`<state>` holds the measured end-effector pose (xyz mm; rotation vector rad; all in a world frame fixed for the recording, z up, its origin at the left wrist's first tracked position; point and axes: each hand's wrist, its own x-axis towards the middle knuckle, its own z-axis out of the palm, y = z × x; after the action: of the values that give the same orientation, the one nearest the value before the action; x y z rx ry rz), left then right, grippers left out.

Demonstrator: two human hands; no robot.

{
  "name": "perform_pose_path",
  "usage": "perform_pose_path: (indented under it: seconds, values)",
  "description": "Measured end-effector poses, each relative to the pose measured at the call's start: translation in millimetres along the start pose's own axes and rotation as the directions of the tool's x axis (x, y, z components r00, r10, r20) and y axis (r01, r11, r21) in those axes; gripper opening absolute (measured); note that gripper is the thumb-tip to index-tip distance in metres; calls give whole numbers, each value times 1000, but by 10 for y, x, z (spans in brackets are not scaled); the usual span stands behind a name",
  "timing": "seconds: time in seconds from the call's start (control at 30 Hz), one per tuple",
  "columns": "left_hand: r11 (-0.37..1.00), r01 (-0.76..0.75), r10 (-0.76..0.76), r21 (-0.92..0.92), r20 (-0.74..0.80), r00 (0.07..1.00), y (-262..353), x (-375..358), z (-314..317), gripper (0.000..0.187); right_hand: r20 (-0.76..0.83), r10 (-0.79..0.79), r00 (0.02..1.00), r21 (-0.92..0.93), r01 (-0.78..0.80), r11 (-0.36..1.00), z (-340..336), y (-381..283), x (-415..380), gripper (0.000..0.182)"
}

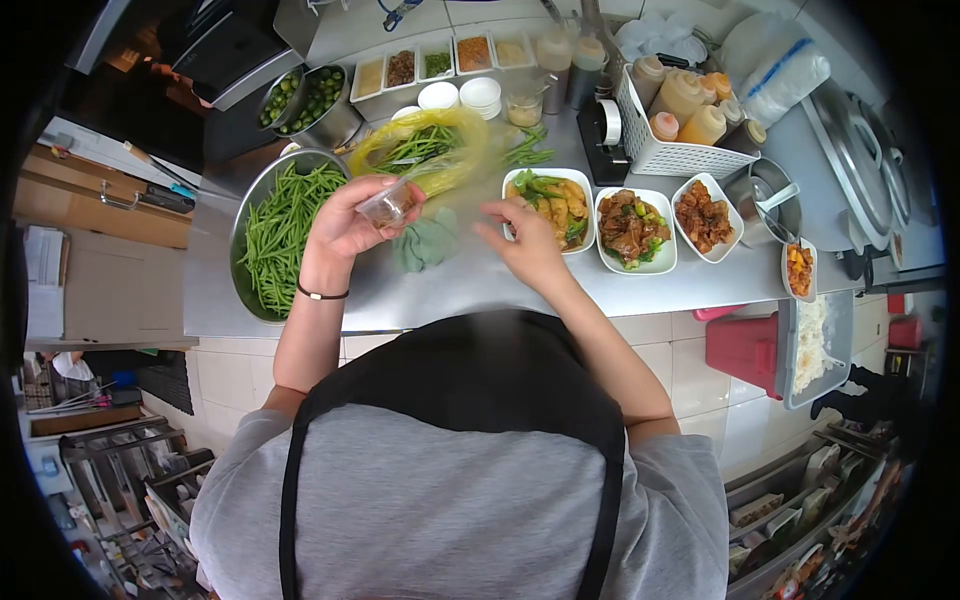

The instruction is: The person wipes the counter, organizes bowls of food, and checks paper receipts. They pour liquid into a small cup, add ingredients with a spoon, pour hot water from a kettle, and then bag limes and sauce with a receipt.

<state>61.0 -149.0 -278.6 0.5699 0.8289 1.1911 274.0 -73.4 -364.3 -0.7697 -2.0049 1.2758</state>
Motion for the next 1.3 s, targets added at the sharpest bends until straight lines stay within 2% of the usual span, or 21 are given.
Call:
perform_pose_path:
  seconds: [0.07,0.13,0.2,0.27,0.4,0.47,0.57,0.6,0.63,0.67,0.7,0.73,0.77,0.83,0.87,0.93,1.0,1.03,1.1,1.23,1.3]
  values:
    - [1000,5,-4,-28,47,999,3,3,-1,32,-6,-16,1000,0,16,1000,-19,-16,-7,27]
    - [1000,-10,10,1,9,1000,-2,-30,39,32,-13,-34,999,-4,34,999,-38,-14,-7,26]
    - [999,-30,30,32,7,1000,-59,-6,55,31,67,60,996,-73,-55,996,-132,41,6,25]
    - [974,-60,64,219,-11,998,-243,94,-122,26,-14,-63,998,-95,62,994,-177,166,35,20]
    - [819,176,-70,546,-210,975,-788,247,-356,25,-175,-68,982,-52,60,997,-575,117,178,12]
    - [809,220,-80,545,-269,960,-1266,368,-673,24,-257,-80,963,-183,33,983,-887,117,288,13]
    - [736,289,-66,612,-360,931,-1650,469,-838,20,-370,-74,926,-180,6,984,-1508,229,576,23]
    - [697,291,-23,655,-385,922,-1740,513,-896,19,-368,-187,911,-361,45,932,-1829,234,704,24]
    - [675,241,64,698,-380,923,-1802,551,-941,18,-438,39,898,-275,-175,945,-2121,267,804,17]
    - [675,224,74,703,-367,927,-1842,580,-980,18,-527,-179,831,-431,-80,899,-2502,387,958,15]
    - [660,167,186,733,-374,909,-1879,605,-1021,19,-562,-396,726,-584,-10,811,-2896,480,1103,14]
    - [640,115,295,759,-381,876,-1905,635,-1039,20,-621,-408,669,-570,-29,821,-3236,337,1169,14]
    - [645,102,306,757,-378,874,-1884,647,-1006,20,-694,-444,567,-620,-157,769,-3659,345,1298,14]
    - [506,152,398,849,-386,833,-1757,580,-836,23,-769,-454,450,-622,-365,692,-4309,162,1386,21]
    - [515,139,410,846,-385,827,-1704,567,-768,23,-726,-572,382,-688,-424,589,-4646,233,1450,27]
    - [404,132,482,905,-334,810,-1637,525,-661,24,-809,-454,372,-587,-522,618,-5028,248,1552,34]
    - [442,137,481,886,-363,798,-1602,506,-611,23,-845,-342,410,-533,-614,582,-5171,259,1655,29]
    - [469,153,464,870,-390,796,-1580,497,-594,23,-839,-351,416,-543,-604,583,-5223,228,1695,29]
    - [503,146,473,852,-413,778,-1535,477,-562,22,-905,-185,382,-400,-623,673,-5313,175,1736,25]
    - [559,182,453,809,-482,750,-1449,454,-557,20,-864,-232,447,-489,-636,597,-5619,41,1878,15]
    - [554,170,472,815,-476,742,-1388,469,-478,20,-854,-225,470,-490,-578,652,-5847,-61,1976,17]
